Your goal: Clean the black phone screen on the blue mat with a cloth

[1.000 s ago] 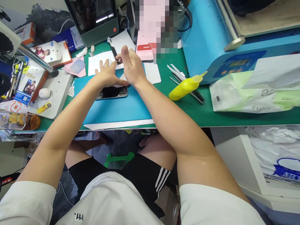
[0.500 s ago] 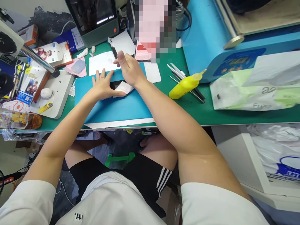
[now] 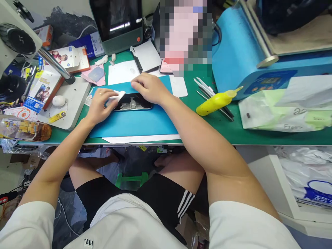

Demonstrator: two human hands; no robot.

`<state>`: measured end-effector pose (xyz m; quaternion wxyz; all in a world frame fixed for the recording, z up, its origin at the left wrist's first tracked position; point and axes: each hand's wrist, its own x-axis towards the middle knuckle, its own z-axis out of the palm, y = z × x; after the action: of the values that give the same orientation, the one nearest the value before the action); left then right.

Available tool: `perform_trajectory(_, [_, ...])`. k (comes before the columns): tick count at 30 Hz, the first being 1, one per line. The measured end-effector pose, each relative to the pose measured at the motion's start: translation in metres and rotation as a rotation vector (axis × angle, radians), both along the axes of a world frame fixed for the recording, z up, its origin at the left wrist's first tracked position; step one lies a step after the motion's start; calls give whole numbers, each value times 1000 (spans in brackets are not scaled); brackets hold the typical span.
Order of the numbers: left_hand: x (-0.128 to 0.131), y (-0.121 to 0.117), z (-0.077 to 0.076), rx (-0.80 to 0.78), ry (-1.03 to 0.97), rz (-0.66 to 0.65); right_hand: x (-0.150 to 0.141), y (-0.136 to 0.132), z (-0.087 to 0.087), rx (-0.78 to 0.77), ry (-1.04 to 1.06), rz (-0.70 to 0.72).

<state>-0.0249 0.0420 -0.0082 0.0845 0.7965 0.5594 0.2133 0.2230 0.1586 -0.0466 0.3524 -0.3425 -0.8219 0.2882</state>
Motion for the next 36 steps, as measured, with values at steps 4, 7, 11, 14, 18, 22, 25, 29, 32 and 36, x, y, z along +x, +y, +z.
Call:
perform_trajectory(4, [3, 15, 4, -93, 175, -149, -2, -12, 18, 48, -160, 110])
perform_trajectory(7, [-8, 27, 8, -74, 269, -114, -16, -21, 31, 55, -225, 172])
perform_trajectory(11, [-26, 27, 12, -60, 312, -114, -43, -26, 35, 109, -263, 101])
perform_trajectory(14, [-35, 20, 15, -79, 253, -47, -54, -31, 30, 125, -250, 150])
perform_trajectory(18, [-40, 18, 20, -153, 150, -41, -57, -40, 24, 54, -175, 261])
perform_trajectory(22, [-37, 20, 20, -177, 165, -54, -59, -44, 21, 32, -197, 251])
perform_trajectory(25, [-33, 21, 17, -167, 161, -75, -60, -45, 20, 34, -220, 226])
perform_trajectory(29, [-33, 20, 15, -168, 155, -105, -61, -45, 19, 28, -218, 228])
perform_trajectory(32, [-36, 20, 16, -183, 162, -114, -60, -43, 18, 18, -206, 235])
perform_trajectory(36, [-39, 19, 18, -188, 147, -67, -59, -40, 17, -55, -169, 249])
